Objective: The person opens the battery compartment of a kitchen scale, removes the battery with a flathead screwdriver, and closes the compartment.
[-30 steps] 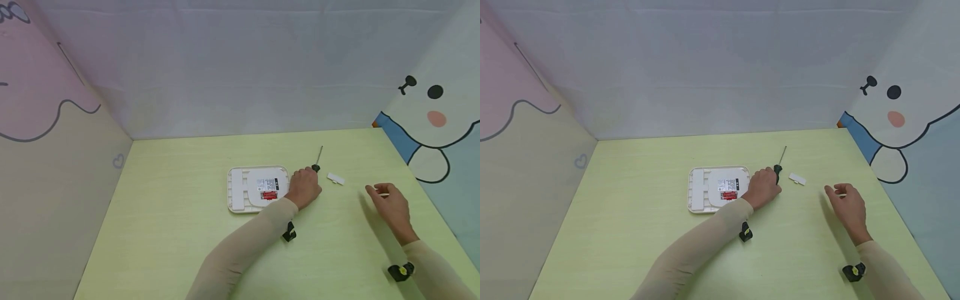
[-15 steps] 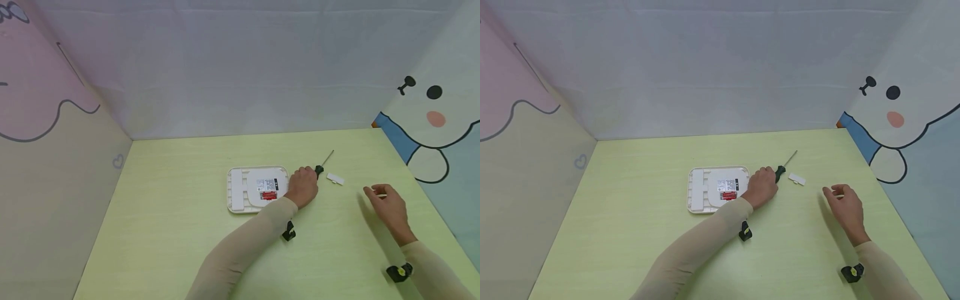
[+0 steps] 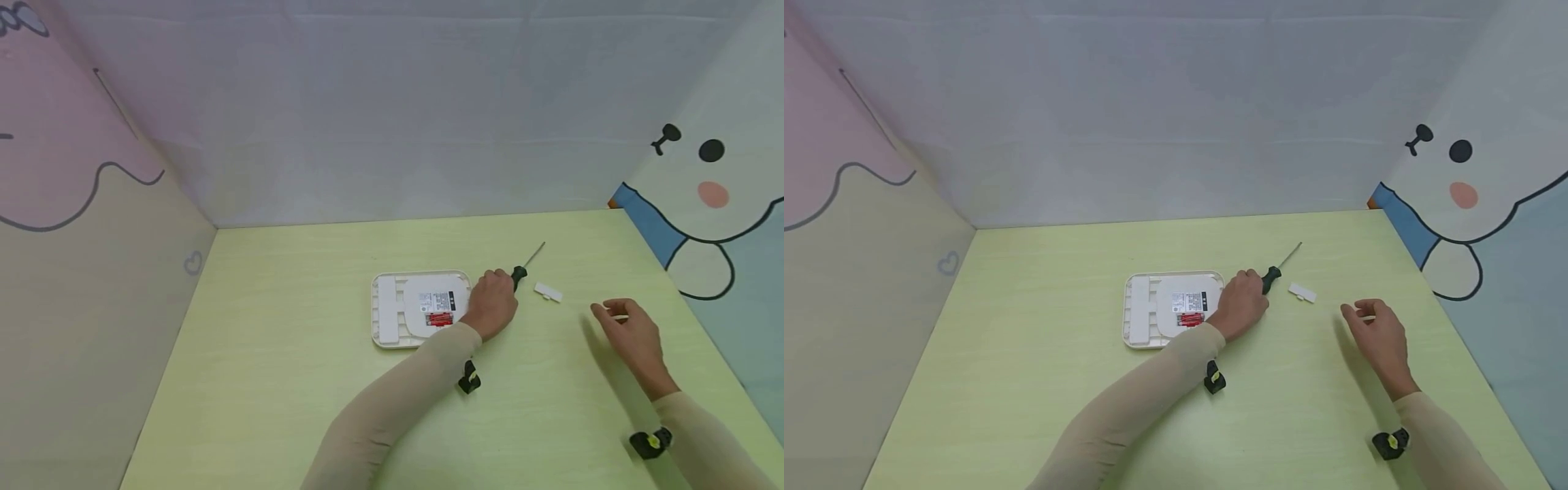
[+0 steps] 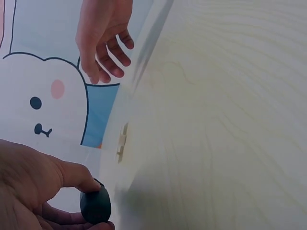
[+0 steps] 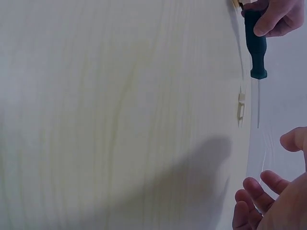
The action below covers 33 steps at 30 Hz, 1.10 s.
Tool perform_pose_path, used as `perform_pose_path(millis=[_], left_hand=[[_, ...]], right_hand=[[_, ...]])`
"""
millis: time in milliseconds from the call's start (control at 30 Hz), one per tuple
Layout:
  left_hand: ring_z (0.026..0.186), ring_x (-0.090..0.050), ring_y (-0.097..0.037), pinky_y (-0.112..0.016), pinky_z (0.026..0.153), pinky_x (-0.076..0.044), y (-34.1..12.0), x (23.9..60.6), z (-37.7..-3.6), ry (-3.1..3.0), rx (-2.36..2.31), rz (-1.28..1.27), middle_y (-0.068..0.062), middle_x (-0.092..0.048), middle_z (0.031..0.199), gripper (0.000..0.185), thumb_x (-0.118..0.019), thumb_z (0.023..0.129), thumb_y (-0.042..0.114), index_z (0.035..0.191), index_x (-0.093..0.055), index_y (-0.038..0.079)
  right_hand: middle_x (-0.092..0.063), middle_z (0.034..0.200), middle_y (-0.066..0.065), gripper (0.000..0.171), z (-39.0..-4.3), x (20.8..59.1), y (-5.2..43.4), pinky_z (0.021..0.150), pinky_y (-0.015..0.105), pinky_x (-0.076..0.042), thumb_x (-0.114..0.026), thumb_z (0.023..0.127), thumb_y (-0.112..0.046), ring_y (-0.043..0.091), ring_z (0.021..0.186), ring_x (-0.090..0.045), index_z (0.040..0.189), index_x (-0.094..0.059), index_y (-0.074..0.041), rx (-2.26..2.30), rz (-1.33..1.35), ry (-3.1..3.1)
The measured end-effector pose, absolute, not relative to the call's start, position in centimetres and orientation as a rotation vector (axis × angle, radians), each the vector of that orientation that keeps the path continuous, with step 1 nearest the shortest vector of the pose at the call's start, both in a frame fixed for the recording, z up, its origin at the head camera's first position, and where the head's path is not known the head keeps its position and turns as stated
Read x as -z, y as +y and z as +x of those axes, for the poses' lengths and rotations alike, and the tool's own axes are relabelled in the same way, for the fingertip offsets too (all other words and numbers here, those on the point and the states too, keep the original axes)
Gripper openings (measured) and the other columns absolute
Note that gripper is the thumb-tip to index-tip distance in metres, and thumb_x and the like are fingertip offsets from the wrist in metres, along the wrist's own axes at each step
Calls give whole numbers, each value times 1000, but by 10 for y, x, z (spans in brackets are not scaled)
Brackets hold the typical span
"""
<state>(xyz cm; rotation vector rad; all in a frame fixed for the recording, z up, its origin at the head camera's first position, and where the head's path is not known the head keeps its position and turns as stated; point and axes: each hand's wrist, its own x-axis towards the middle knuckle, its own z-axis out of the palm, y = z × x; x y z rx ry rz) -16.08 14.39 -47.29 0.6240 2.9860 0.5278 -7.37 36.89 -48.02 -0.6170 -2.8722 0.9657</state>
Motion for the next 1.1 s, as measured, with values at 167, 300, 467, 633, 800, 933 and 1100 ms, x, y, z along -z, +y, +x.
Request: perform_pose_path(millis=[167,300,467,633,800,933,1100], left_hand=[[70,-56,-10,-21,56,-49,136,466,-162,3013,-636,624,-3,-59,84,16,-60,93,19,97,-61,3],[67,-52,-8,-19,53,-45,129,461,-163,3025,-719,630,-2,-57,82,17,-63,92,21,97,-60,4],[68,-51,-9,-18,54,-43,117,457,-163,3026,-803,630,-1,-56,83,19,-64,91,22,97,-59,4],[71,-50,-10,-18,57,-43,102,456,-164,3006,-910,605,-1,-55,86,20,-63,91,21,100,-57,4],[73,-50,-12,-19,59,-43,79,451,-167,2996,-1012,586,-3,-55,87,18,-60,92,19,101,-56,4],[72,-49,-14,-21,58,-41,54,447,-171,2948,-1112,564,-3,-52,86,15,-59,92,19,97,-54,6],[76,-49,-16,-25,62,-40,18,441,-174,2884,-1241,492,-1,-52,88,16,-58,93,23,99,-54,9]], right_hand=[[-57,119,25,59,-76,477,365,60,20,-40,-50,98,-48,31,98,-54,127,-52,4,-973,-516,-2858],[-58,118,24,59,-82,474,361,62,21,-41,-51,98,-47,27,95,-54,128,-53,2,-983,-441,-2861],[-57,122,23,60,-90,471,352,66,26,-42,-51,98,-48,30,100,-55,132,-52,1,-1027,-376,-2869],[-53,128,26,60,-101,469,337,74,37,-44,-51,98,-45,40,109,-53,135,-49,2,-1082,-269,-2865],[-53,128,26,59,-110,465,319,82,50,-44,-52,98,-43,43,110,-52,135,-49,2,-1109,-191,-2856],[-52,130,26,57,-116,463,305,86,54,-44,-55,98,-41,43,110,-52,134,-50,2,-1136,-128,-2851],[-49,135,24,57,-127,463,289,89,56,-43,-57,97,-41,43,114,-51,135,-50,1,-1167,-29,-2868]])
